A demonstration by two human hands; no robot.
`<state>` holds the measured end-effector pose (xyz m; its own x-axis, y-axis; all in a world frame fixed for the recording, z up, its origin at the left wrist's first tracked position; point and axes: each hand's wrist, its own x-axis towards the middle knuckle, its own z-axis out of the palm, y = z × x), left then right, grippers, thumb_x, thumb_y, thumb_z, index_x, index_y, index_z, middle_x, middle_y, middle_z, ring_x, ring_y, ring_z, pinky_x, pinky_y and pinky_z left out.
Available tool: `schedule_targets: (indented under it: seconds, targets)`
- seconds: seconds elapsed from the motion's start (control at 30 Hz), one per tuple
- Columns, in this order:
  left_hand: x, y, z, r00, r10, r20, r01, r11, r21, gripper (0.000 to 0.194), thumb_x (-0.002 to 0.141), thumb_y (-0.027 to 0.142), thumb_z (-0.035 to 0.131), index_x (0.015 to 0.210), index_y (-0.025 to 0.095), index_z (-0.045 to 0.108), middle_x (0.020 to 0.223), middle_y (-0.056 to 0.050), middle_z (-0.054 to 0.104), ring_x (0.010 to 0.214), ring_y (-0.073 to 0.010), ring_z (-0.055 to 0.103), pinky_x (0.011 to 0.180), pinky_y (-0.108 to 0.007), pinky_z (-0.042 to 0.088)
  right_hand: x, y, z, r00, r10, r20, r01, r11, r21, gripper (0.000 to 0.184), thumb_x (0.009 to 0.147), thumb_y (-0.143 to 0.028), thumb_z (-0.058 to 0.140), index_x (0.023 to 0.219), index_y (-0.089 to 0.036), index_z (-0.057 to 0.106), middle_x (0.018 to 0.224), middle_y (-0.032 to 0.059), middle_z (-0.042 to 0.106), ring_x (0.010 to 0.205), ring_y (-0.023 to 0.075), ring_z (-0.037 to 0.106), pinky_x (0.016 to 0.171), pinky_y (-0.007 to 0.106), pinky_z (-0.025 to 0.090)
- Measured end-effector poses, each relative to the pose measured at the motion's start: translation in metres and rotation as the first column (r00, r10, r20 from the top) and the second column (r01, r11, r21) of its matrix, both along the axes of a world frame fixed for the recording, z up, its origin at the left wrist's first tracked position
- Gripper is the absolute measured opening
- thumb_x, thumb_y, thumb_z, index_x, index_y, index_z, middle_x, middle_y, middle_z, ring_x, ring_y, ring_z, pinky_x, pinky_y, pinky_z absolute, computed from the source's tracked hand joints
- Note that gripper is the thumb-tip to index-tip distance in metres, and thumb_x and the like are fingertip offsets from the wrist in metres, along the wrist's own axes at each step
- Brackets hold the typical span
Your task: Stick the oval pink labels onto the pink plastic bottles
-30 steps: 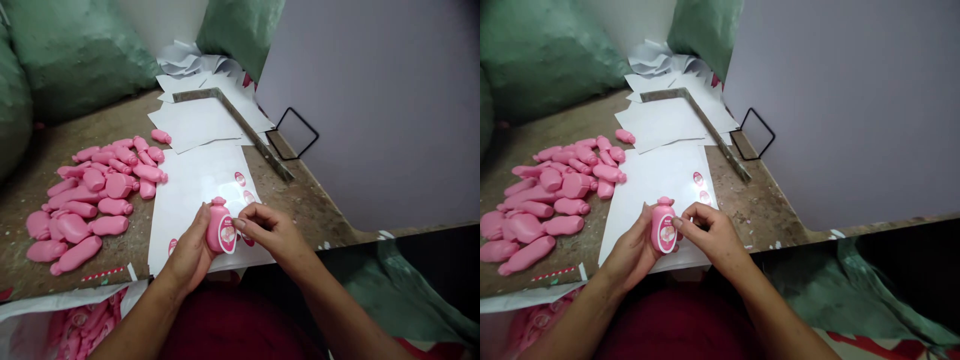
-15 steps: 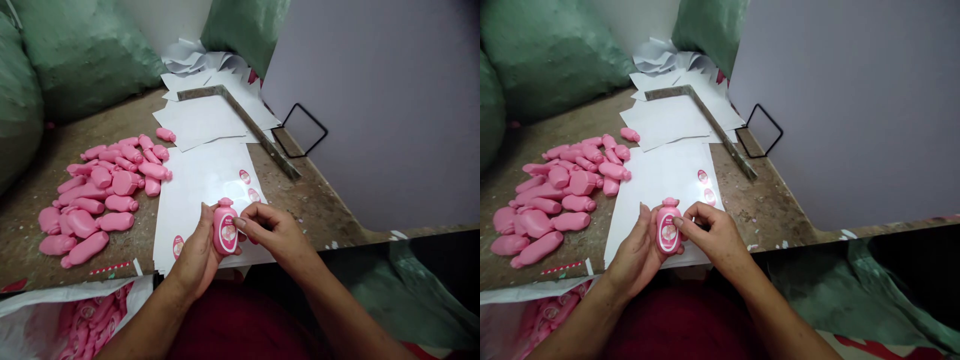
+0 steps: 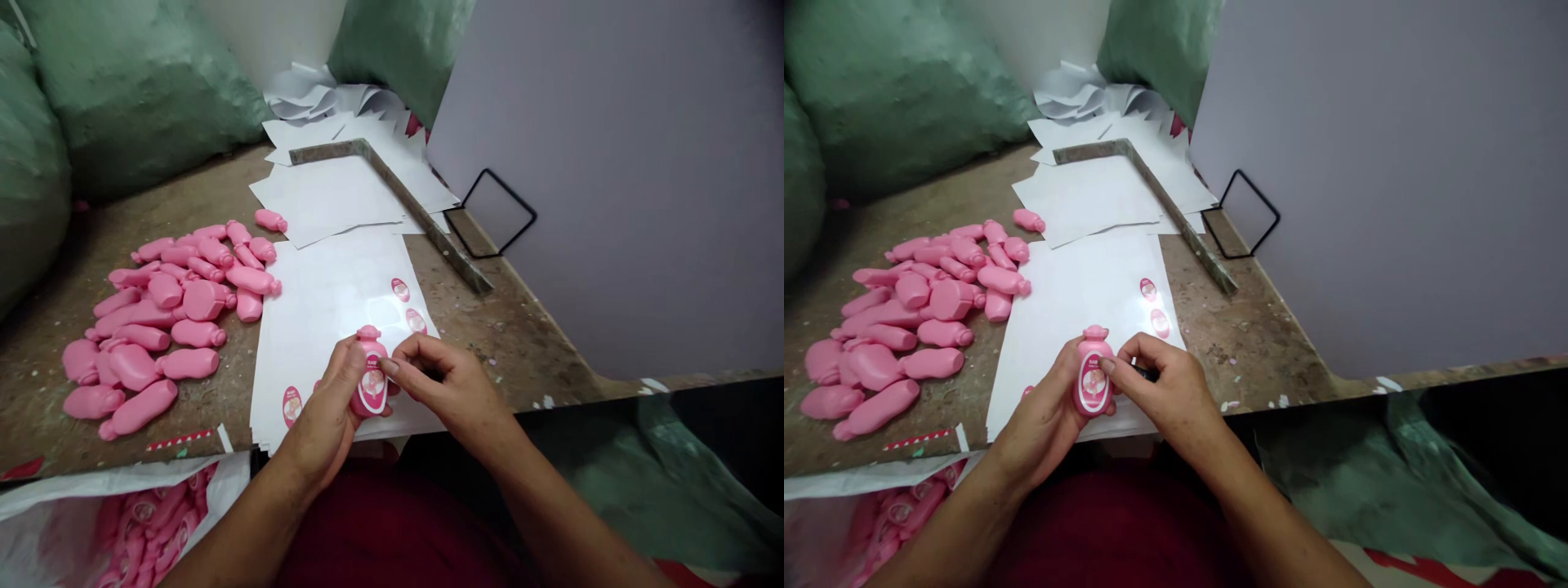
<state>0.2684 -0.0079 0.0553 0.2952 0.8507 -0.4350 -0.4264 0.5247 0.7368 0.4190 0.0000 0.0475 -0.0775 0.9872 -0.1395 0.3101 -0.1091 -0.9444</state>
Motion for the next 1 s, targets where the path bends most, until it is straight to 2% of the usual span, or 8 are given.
schedule_targets:
  seconds: [0.2,0.5,0.57,0.67,0.77,0.87,0.93,1.0]
  targets:
    - [-0.006,0.000,-0.001,0.993,-0.106,0.045,0.107,0.994,-0.016,0.046,0.084,0.026,0.072,0.126,0.024,0.054,0.106,-0.002,0.059,0.083,-0.0101,0.059,0.075,-0.024,0.052,0.007,-0.005,-0.004,0.936,-0.149,0.318,0.065,0.963,0.261,0.023,0.084,-0.043,0.062,0.073,-0.023,0.066,0.062,-0.0004,0.061,0.060,0.0166,0.049,0.064,0.032,0.034]
    - [-0.007,-0.004,-0.003,0.972,-0.210,0.102,0.214,0.976,-0.030,0.068,0.069,0.009,0.078,0.130,0.026,0.053,0.118,-0.003,0.061,0.102,-0.0142,0.063,0.086,-0.025,0.052,-0.001,0.006,-0.004,0.994,-0.102,0.046,0.094,0.984,0.152,0.024,0.074,-0.041,0.071,0.082,-0.024,0.056,0.068,-0.0036,0.056,0.062,0.0156,0.052,0.059,0.029,0.040]
    - [-0.022,-0.008,-0.004,0.964,-0.262,0.040,0.262,0.965,-0.001,0.071,0.070,0.015,0.080,0.133,0.028,0.051,0.120,-0.004,0.063,0.106,-0.0172,0.065,0.088,-0.027,0.052,-0.002,0.008,-0.005,0.993,-0.121,0.002,0.119,0.978,0.173,0.025,0.074,-0.043,0.071,0.081,-0.024,0.055,0.068,-0.0035,0.056,0.063,0.0156,0.052,0.060,0.029,0.041]
    - [-0.082,-0.025,0.009,0.899,-0.393,-0.195,0.397,0.918,-0.018,0.077,0.076,0.024,0.077,0.144,0.033,0.042,0.118,-0.006,0.068,0.104,-0.0192,0.067,0.088,-0.029,0.052,0.000,0.009,-0.008,0.991,-0.135,0.008,0.131,0.971,0.198,0.032,0.069,-0.048,0.075,0.078,-0.024,0.057,0.070,-0.0018,0.060,0.063,0.0167,0.055,0.061,0.030,0.043]
    - [-0.164,-0.063,0.041,0.679,-0.438,-0.589,0.447,0.883,-0.142,0.072,0.084,0.033,0.068,0.150,0.035,0.037,0.127,-0.008,0.068,0.112,-0.0236,0.066,0.095,-0.035,0.051,0.005,0.011,-0.019,0.992,-0.118,0.046,0.111,0.984,0.136,0.038,0.066,-0.057,0.076,0.079,-0.025,0.060,0.066,-0.0014,0.061,0.056,0.0169,0.054,0.055,0.031,0.044]
    - [-0.223,-0.098,0.066,0.236,-0.284,-0.929,0.372,0.910,-0.184,0.066,0.084,0.043,0.066,0.146,0.035,0.047,0.146,-0.006,0.056,0.130,-0.0306,0.055,0.107,-0.042,0.045,0.005,0.014,-0.031,0.988,-0.117,0.102,0.105,0.987,0.120,0.043,0.062,-0.065,0.074,0.078,-0.026,0.064,0.070,0.0027,0.066,0.061,0.0219,0.060,0.054,0.034,0.046]
    - [-0.242,-0.101,0.065,-0.112,-0.103,-0.988,0.348,0.928,-0.136,0.057,0.087,0.046,0.059,0.141,0.028,0.054,0.142,-0.008,0.059,0.128,-0.0299,0.057,0.105,-0.041,0.046,0.003,0.016,-0.035,0.985,-0.116,0.127,0.099,0.985,0.138,0.044,0.061,-0.068,0.071,0.076,-0.027,0.065,0.076,0.0056,0.069,0.070,0.0262,0.064,0.056,0.036,0.047]
    - [-0.247,-0.087,0.049,-0.371,0.052,-0.927,0.363,0.927,-0.093,0.050,0.093,0.041,0.048,0.137,0.019,0.058,0.136,-0.012,0.063,0.122,-0.0283,0.060,0.102,-0.039,0.048,0.001,0.015,-0.035,0.983,-0.104,0.149,0.081,0.984,0.158,0.042,0.065,-0.068,0.068,0.076,-0.027,0.065,0.077,0.0062,0.069,0.072,0.0279,0.066,0.055,0.037,0.046]
